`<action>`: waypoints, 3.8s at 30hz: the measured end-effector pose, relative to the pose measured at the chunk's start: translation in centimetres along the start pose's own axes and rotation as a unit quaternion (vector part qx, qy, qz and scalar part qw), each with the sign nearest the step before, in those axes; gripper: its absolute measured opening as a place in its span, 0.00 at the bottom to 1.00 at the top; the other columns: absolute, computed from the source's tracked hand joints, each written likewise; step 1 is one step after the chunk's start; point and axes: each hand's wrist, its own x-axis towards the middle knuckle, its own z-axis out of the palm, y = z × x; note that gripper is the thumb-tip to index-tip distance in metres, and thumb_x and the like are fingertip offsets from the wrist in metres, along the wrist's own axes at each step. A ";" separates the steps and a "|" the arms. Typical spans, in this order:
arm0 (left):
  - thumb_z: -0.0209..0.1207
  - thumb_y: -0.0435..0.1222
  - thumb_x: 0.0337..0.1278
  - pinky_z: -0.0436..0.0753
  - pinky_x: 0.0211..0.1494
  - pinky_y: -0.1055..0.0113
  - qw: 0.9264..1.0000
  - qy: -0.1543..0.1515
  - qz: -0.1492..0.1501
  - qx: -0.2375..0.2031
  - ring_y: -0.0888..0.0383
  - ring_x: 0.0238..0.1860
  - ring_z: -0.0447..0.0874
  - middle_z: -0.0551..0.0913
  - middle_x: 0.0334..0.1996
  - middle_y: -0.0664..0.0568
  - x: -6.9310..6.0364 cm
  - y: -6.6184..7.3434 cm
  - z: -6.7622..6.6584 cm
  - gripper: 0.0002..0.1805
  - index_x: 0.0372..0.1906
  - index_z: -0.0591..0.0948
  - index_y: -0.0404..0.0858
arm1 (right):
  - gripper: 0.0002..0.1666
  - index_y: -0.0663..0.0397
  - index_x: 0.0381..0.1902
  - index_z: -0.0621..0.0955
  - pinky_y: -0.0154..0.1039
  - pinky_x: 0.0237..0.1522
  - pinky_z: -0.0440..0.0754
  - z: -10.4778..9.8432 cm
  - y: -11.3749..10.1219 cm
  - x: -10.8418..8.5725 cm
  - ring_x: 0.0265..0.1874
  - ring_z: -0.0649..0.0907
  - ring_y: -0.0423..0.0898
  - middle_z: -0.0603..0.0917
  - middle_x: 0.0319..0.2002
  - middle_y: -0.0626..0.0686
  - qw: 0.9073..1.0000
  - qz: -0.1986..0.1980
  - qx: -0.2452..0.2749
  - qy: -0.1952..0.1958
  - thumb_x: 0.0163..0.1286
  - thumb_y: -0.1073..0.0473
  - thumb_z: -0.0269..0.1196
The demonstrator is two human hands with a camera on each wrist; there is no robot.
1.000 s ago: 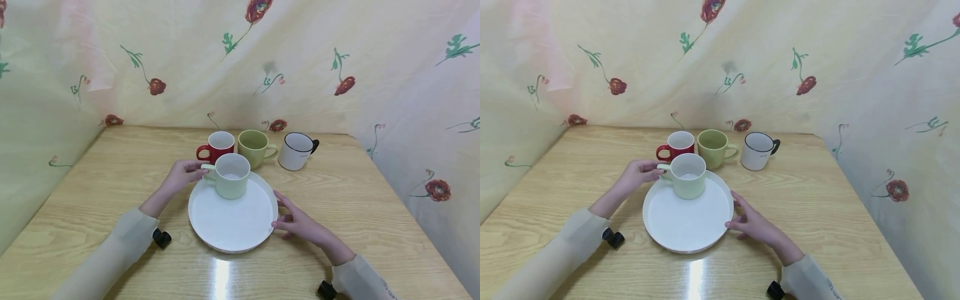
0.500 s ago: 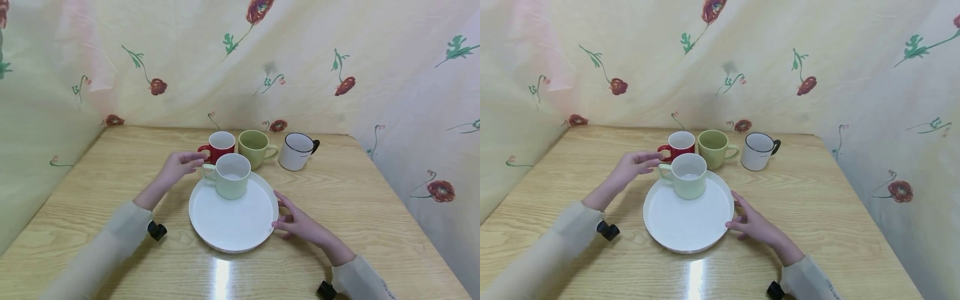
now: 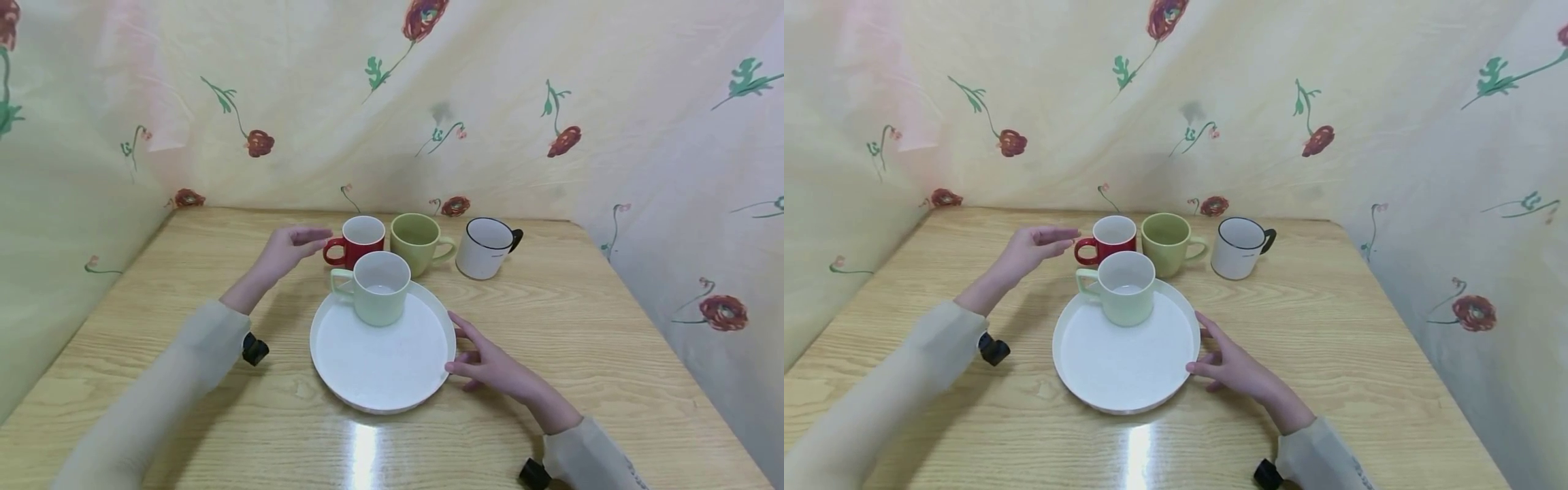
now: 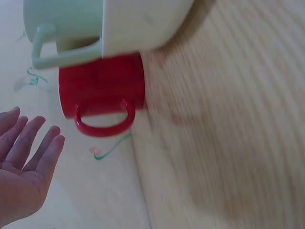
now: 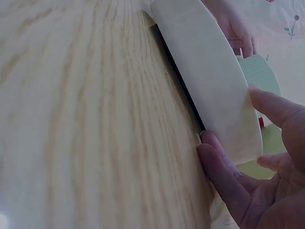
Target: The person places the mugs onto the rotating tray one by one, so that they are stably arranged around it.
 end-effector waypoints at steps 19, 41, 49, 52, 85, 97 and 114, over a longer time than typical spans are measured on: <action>0.53 0.31 0.68 0.78 0.64 0.50 0.999 -0.032 -0.034 0.011 0.44 0.64 0.75 0.73 0.65 0.39 2.6 -1.3 -0.6 0.23 0.66 0.71 0.33 | 0.55 0.44 0.78 0.41 0.46 0.38 0.86 0.2 0.1 0.0 0.48 0.81 0.50 0.51 0.72 0.72 1.000 0.001 -0.002 0.002 0.67 0.55 0.65; 0.50 0.36 0.72 0.76 0.65 0.48 0.980 -0.134 -0.145 -0.029 0.38 0.62 0.74 0.70 0.65 0.32 3.8 -2.1 0.3 0.25 0.69 0.67 0.32 | 0.56 0.46 0.78 0.41 0.46 0.38 0.86 0.1 0.2 0.1 0.49 0.81 0.51 0.51 0.72 0.72 1.000 0.000 -0.002 0.005 0.67 0.55 0.64; 0.46 0.36 0.74 0.73 0.68 0.47 0.976 -0.102 -0.166 -0.098 0.35 0.65 0.71 0.66 0.65 0.30 4.3 -2.7 0.9 0.24 0.68 0.65 0.27 | 0.56 0.45 0.78 0.40 0.46 0.38 0.86 0.1 0.4 0.2 0.49 0.81 0.50 0.51 0.73 0.72 1.000 0.000 0.002 0.002 0.67 0.55 0.64; 0.47 0.35 0.73 0.72 0.69 0.47 0.976 -0.088 -0.169 -0.107 0.35 0.64 0.71 0.68 0.64 0.30 4.2 -2.8 1.2 0.23 0.67 0.67 0.28 | 0.56 0.45 0.78 0.41 0.46 0.38 0.86 0.1 0.4 0.2 0.49 0.81 0.50 0.50 0.73 0.72 1.000 -0.001 0.004 0.001 0.67 0.55 0.64; 0.48 0.31 0.72 0.74 0.66 0.45 0.986 -0.010 -0.076 -0.147 0.51 0.50 0.77 0.75 0.52 0.39 3.2 -3.8 1.6 0.21 0.62 0.68 0.20 | 0.67 0.39 0.78 0.34 0.42 0.33 0.85 0.4 0.1 0.3 0.40 0.78 0.46 0.44 0.75 0.64 1.000 0.005 -0.001 -0.009 0.60 0.56 0.71; 0.52 0.43 0.70 0.84 0.52 0.70 0.986 0.075 -0.115 -0.093 0.50 0.57 0.79 0.76 0.58 0.43 0.0 -1.2 -2.2 0.25 0.65 0.71 0.32 | 0.66 0.42 0.78 0.35 0.44 0.36 0.86 0.1 0.3 0.3 0.41 0.77 0.46 0.47 0.74 0.66 1.000 -0.004 0.006 -0.022 0.60 0.57 0.70; 0.52 0.44 0.70 0.84 0.51 0.68 0.987 0.071 -0.120 -0.080 0.62 0.48 0.85 0.81 0.52 0.49 -5.2 0.3 -3.2 0.25 0.63 0.71 0.31 | 0.68 0.41 0.77 0.34 0.44 0.34 0.86 -0.1 0.5 0.4 0.40 0.78 0.45 0.46 0.73 0.66 1.000 -0.012 0.007 -0.027 0.59 0.59 0.71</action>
